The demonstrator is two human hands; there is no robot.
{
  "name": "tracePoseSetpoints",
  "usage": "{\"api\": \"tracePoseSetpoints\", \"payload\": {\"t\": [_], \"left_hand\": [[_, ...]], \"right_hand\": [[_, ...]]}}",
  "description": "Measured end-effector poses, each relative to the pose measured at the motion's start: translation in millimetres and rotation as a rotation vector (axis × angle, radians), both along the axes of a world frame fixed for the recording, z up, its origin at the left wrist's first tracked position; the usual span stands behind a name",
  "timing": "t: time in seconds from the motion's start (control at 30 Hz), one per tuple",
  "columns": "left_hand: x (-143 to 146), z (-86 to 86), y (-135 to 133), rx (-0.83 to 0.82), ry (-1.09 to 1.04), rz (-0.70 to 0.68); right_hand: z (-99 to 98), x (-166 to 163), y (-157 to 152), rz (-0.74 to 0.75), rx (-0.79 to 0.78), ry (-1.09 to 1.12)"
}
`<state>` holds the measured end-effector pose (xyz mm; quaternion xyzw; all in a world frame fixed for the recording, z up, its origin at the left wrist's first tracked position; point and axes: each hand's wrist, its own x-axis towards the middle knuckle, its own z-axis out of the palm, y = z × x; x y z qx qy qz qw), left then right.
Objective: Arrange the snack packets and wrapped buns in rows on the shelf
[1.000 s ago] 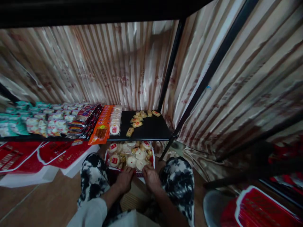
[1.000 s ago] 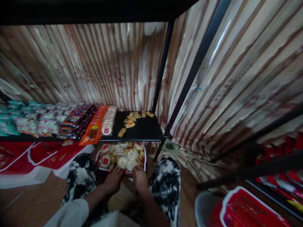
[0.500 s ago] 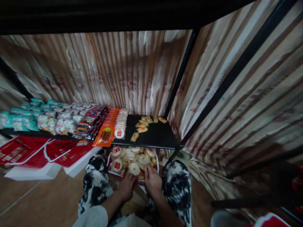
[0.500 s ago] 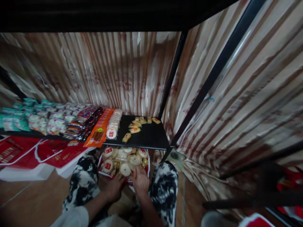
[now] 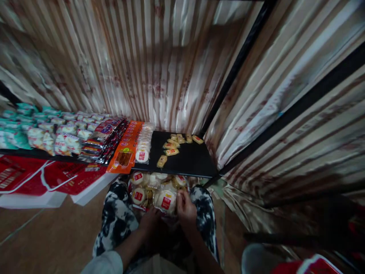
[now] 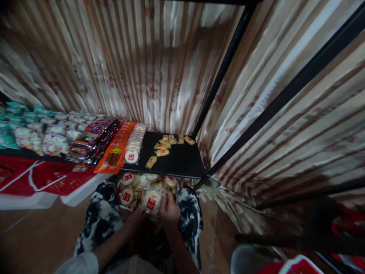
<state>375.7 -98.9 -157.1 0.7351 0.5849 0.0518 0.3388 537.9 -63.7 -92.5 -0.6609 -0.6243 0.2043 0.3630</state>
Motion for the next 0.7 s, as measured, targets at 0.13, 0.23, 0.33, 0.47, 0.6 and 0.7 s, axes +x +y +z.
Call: {"api": "tracePoseSetpoints", "payload": {"t": [0.13, 0.23, 0.33, 0.47, 0.6, 0.7], "left_hand": [[1, 2.5, -4, -0.011, -0.094, 0.076], [1, 9.9, -2, -0.034, -0.193, 0.114], [-5, 21.6, 8, -0.064, -0.303, 0.177], [-12, 46.4, 30, -0.074, -0.46, 0.363], [-4, 81.4, 50, -0.09, -0.748, 0.502], [9, 104.9, 63, -0.162, -1.035, 0.508]], "right_hand": [[9.5, 0, 8, 0.002, -0.024, 0.29], [16.1, -3, 19, -0.03, -0.071, 0.518], [25.0, -3, 31, -0.057, -0.086, 0.648], [40.2, 4, 43, -0.033, -0.083, 0.634], [51.3, 8, 54, 0.019, -0.073, 0.556], [54.2, 5, 66, 0.028, -0.072, 0.552]]}}
